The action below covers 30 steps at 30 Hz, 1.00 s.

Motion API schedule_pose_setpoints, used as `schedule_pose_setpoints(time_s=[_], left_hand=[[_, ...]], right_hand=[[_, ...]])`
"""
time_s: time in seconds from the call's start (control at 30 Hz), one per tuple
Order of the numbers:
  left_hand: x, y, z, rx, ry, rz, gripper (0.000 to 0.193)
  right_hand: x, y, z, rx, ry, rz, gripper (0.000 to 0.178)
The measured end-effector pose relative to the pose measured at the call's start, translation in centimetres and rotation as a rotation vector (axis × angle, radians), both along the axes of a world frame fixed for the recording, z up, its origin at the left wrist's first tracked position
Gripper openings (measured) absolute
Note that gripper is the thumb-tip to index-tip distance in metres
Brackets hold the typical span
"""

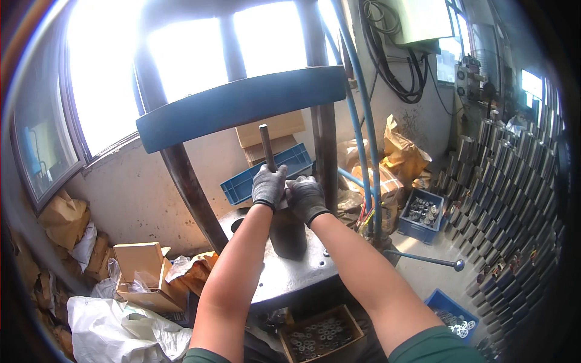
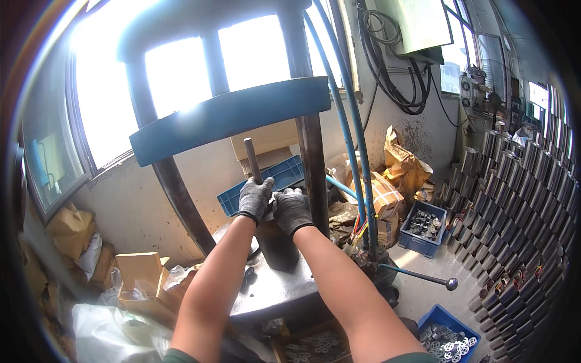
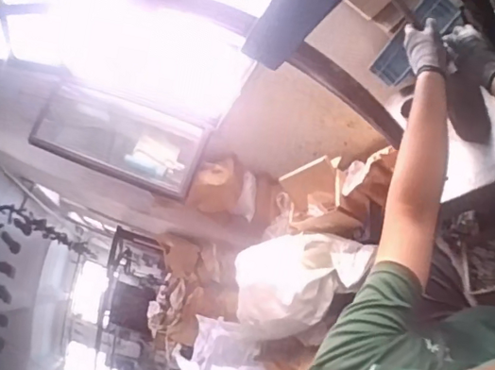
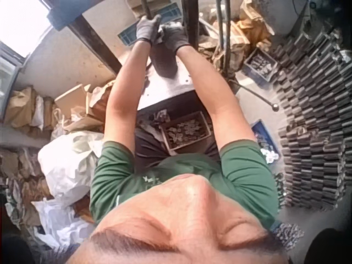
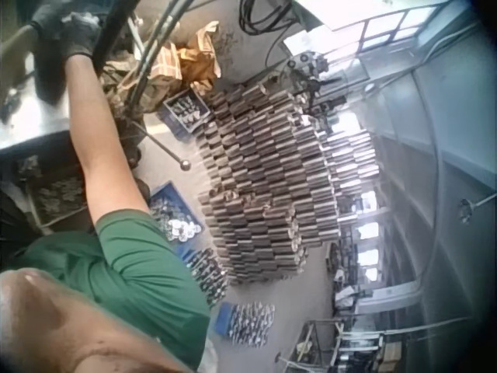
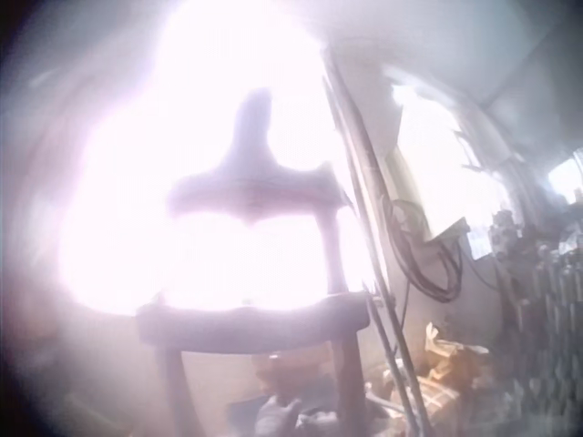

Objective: Assembling small metal components into larger metal cylinders using a manual press machine.

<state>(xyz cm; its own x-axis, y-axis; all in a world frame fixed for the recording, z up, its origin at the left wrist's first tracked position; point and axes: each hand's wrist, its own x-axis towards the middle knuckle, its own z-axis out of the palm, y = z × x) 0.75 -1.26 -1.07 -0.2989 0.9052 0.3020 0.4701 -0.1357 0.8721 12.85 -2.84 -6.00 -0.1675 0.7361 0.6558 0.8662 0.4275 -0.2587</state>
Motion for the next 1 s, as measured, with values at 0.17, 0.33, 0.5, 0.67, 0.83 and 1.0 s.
schedule_pose_setpoints(time_s=[0.17,0.33,0.5,0.67,0.83,1.0], left_hand=[[0.2,-0.3,-1.6,0.154,0.172,0.126,0.036],[0.0,0.0,-3.1,0.316,0.020,0.103,0.032],[0.1,-0.2,-3.8,0.635,-0.627,-0.152,0.013],[-1.1,0.4,-4.1,0.617,-0.736,-0.198,0.017],[-1.3,0.2,-3.6,0.500,-0.667,-0.224,0.020],[-1.2,0.9,-3.3,0.461,-0.595,-0.159,0.020]], right_hand=[[0.2,0.9,-0.1,-0.016,-0.002,0.003,0.029],[0.0,1.3,-0.4,0.004,-0.006,0.008,0.028],[0.1,0.5,0.3,-0.044,-0.003,0.034,0.031],[0.0,-0.3,0.2,-0.061,0.066,0.037,0.037],[0.2,-0.2,0.4,-0.061,0.107,0.030,0.037],[0.1,-0.4,1.3,-0.139,0.068,0.043,0.032]])
